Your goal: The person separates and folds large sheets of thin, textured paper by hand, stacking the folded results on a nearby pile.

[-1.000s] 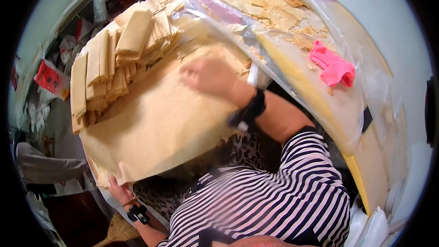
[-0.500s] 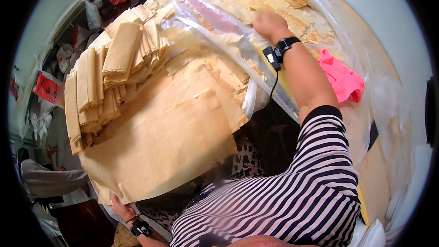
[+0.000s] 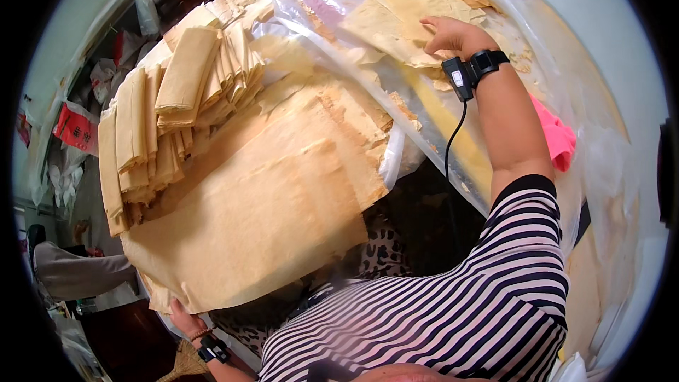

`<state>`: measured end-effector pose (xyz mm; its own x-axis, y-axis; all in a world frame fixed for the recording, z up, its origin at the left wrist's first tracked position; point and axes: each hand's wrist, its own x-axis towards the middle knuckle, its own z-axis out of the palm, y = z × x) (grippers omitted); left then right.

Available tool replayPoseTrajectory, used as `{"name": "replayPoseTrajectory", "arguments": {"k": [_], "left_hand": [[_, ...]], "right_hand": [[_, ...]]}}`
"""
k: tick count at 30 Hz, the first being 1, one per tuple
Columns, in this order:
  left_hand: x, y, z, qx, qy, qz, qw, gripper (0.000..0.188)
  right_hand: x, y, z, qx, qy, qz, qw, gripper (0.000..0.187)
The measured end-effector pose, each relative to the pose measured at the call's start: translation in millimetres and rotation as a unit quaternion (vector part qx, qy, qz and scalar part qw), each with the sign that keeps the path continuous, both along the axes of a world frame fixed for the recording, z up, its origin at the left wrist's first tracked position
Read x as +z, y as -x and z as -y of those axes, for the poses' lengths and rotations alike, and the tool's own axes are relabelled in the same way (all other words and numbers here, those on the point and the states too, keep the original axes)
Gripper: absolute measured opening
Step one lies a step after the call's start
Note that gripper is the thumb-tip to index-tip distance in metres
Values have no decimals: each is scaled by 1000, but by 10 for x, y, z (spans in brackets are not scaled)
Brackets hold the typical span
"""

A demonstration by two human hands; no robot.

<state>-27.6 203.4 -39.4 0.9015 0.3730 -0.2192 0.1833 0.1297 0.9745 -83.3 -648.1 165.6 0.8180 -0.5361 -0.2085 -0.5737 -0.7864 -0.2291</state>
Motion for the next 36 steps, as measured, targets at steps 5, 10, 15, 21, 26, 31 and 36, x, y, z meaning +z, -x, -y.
{"name": "replayPoseTrajectory", "arguments": {"k": [5, 10, 15, 21, 26, 31, 36], "left_hand": [[-11, 44, -15, 5, -24, 19, 1000, 42], [53, 84, 57, 9, -23, -4, 1000, 43], [87, 3, 175, 13, -27, 13, 999, 41], [-3, 80, 42, 7, -34, -5, 999, 39], [-37, 66, -46, 2, -81, 17, 997, 28], [-107, 69, 5, 25, -37, 87, 995, 36], [-166, 90, 25, 22, 23, 104, 994, 39]], "right_hand": [[-162, -134, -109, 45, 16, 17, 999, 78], [-180, -103, -233, 36, 158, 89, 983, 66], [-301, -55, -119, 51, 279, 86, 955, 31], [-114, -143, -222, 92, 439, 265, 853, 18], [115, 28, -1277, 183, 397, 498, 749, 19], [-175, 280, -2735, 380, 85, 523, 758, 31], [-851, 212, -3625, 490, -83, 436, 751, 25]]}}
